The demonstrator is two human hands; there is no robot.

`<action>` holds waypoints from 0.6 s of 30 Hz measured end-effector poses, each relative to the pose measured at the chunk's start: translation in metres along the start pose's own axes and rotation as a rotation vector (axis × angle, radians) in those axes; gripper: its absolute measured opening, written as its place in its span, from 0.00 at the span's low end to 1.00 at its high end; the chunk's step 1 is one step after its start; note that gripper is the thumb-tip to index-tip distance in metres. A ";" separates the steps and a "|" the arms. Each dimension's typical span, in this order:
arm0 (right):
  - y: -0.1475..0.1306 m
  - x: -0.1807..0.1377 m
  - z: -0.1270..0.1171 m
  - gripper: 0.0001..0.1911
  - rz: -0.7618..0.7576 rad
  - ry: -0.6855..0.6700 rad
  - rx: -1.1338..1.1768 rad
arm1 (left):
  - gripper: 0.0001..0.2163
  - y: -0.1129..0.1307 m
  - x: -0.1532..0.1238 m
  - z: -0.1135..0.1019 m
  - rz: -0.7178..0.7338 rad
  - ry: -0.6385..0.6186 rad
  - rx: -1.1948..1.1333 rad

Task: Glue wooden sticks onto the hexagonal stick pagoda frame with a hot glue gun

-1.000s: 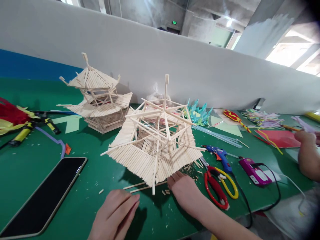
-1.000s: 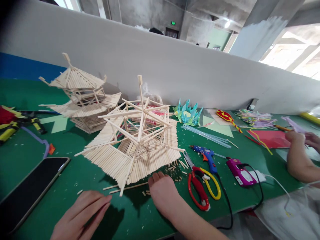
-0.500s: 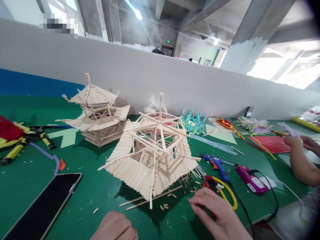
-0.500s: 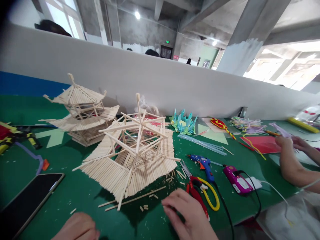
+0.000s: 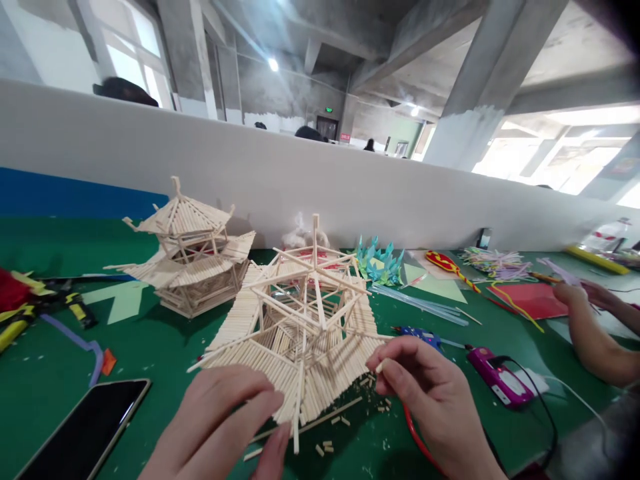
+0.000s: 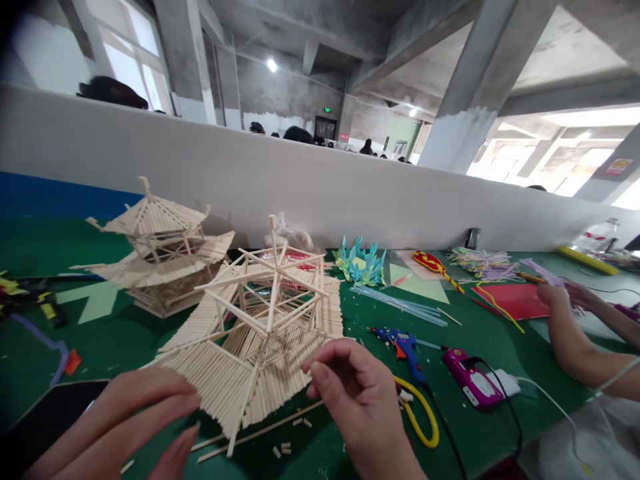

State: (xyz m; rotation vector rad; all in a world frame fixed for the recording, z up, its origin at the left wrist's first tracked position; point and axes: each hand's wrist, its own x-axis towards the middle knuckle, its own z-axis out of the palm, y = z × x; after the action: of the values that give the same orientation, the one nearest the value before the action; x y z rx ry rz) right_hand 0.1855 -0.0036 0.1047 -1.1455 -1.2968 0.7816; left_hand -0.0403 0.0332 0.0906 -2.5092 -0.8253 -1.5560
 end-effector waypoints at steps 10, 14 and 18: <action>-0.019 0.054 0.011 0.02 -0.094 -0.111 -0.090 | 0.11 -0.010 0.047 0.030 0.015 -0.099 0.038; -0.017 0.066 0.016 0.04 -0.275 -0.161 -0.261 | 0.12 -0.013 0.050 0.041 0.007 -0.119 0.035; -0.007 0.070 0.020 0.04 -0.341 -0.159 -0.357 | 0.10 -0.016 0.047 0.045 -0.019 -0.097 0.020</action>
State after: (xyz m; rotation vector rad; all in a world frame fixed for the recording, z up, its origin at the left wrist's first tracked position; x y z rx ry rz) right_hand 0.1758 0.0639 0.1317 -1.1112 -1.7599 0.4029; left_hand 0.0049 0.0810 0.1058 -2.5878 -0.8737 -1.4346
